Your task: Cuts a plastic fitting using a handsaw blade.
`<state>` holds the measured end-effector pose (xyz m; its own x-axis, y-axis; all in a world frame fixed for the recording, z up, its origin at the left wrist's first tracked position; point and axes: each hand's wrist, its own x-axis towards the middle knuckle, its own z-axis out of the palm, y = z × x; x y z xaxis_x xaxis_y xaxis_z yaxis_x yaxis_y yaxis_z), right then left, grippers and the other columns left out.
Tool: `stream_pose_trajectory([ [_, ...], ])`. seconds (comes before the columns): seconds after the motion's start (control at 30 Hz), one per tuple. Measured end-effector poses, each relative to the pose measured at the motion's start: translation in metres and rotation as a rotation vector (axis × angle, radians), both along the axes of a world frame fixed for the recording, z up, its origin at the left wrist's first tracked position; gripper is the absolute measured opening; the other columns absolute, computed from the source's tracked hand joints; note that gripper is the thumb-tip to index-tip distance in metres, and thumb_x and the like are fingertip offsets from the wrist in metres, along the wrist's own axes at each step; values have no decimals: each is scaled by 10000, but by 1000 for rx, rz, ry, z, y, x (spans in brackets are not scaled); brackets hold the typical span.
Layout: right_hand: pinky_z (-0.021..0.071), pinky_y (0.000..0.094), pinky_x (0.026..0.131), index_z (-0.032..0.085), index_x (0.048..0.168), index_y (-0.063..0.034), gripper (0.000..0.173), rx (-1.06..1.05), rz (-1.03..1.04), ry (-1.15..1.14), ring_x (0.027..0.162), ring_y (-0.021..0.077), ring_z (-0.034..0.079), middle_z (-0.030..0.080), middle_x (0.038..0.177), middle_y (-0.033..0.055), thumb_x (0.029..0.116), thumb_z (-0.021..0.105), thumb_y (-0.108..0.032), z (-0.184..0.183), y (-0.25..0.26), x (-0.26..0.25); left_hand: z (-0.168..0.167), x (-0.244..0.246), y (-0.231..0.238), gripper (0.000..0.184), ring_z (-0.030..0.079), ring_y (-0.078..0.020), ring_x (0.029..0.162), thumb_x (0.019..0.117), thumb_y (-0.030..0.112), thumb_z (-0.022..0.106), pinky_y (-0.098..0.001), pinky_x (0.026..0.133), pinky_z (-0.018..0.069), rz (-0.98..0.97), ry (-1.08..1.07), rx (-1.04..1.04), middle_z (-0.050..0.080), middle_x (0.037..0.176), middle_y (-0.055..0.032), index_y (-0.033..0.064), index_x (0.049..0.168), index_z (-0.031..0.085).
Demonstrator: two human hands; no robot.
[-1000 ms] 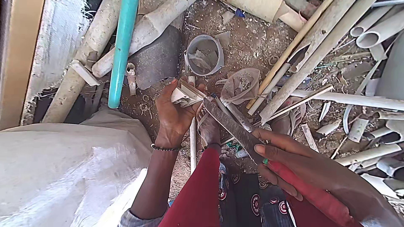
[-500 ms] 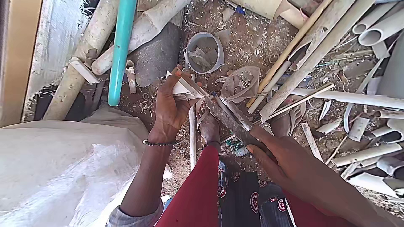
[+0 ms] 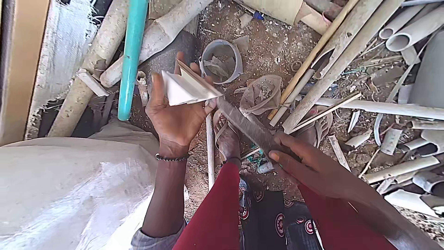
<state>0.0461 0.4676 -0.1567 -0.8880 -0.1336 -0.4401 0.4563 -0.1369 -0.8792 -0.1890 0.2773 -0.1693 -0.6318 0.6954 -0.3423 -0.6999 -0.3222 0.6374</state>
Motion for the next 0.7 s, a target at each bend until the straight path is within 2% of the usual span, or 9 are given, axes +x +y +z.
stream_pose_trajectory([
  [0.03, 442, 142, 481, 549, 1137, -118, 259, -1, 32, 42, 551, -19, 513, 537, 712, -68, 1099, 442, -350, 0, 0, -1, -2, -3, 0, 653, 646, -172, 1083, 1045, 618, 182, -331, 815, 592, -29, 43, 57, 565, 1321, -16, 271, 1591, 268],
  [0.07, 435, 140, 486, 550, 1134, -113, 258, 19, 57, 64, 553, -19, 506, 531, 711, -64, 1101, 439, -343, 2, -1, -2, -3, -3, 2, 644, 655, -157, 1001, 1048, 600, 247, -294, 768, 586, -34, 76, 89, 576, 1264, -19, 248, 1588, 269],
  [0.13, 432, 148, 467, 536, 1145, -123, 258, 68, 84, 30, 529, -14, 497, 520, 698, -67, 1103, 419, -350, 4, -6, -6, -3, 1, 5, 619, 677, -163, 982, 1035, 453, 456, -320, 811, 602, -22, 101, 57, 621, 1196, -19, 227, 1589, 297],
  [0.17, 434, 160, 462, 534, 1161, -126, 269, 105, 84, 4, 522, -5, 495, 511, 691, -66, 1102, 411, -357, 4, -8, -7, -2, 3, 8, 594, 686, -175, 1019, 1032, 382, 477, -354, 873, 603, -13, 73, 26, 641, 1184, -23, 218, 1580, 319],
  [0.2, 428, 171, 470, 538, 1170, -125, 276, 159, 83, -9, 523, 4, 484, 493, 686, -64, 1099, 408, -359, 3, -10, -8, 0, 6, 10, 551, 696, -178, 1020, 1039, 342, 462, -362, 883, 606, 3, 20, -17, 655, 1165, -35, 195, 1560, 361],
  [0.23, 422, 178, 481, 546, 1167, -118, 283, 222, 80, -9, 525, 7, 474, 476, 677, -62, 1096, 414, -358, 3, -11, -8, 1, 8, 13, 500, 707, -164, 981, 1054, 337, 428, -339, 846, 615, 25, -41, -84, 665, 1134, -40, 175, 1527, 414],
  [0.37, 414, 178, 480, 559, 1136, -135, 333, 302, 85, -38, 519, 2, 458, 450, 666, -74, 1091, 406, -427, 6, -11, -4, -2, 9, 10, 469, 714, -126, 901, 1072, 428, 404, -278, 759, 617, 93, -205, -265, 683, 1083, -34, 154, 1435, 522],
  [0.5, 402, 170, 459, 554, 1095, -171, 319, 252, 72, -66, 509, -4, 455, 448, 666, -86, 1091, 394, -447, 8, -10, -2, -2, 9, 2, 467, 717, -128, 924, 1048, 442, 478, -299, 758, 625, 140, -250, -360, 682, 1123, -29, 169, 1422, 542],
  [0.7, 396, 169, 446, 553, 1101, -180, 316, 255, 90, -81, 496, -5, 453, 449, 655, -91, 1094, 386, -449, 6, -11, -5, -1, 12, 2, 441, 715, -136, 907, 1050, 427, 477, -300, 749, 624, 142, -243, -405, 677, 1101, -35, 161, 1392, 555],
])
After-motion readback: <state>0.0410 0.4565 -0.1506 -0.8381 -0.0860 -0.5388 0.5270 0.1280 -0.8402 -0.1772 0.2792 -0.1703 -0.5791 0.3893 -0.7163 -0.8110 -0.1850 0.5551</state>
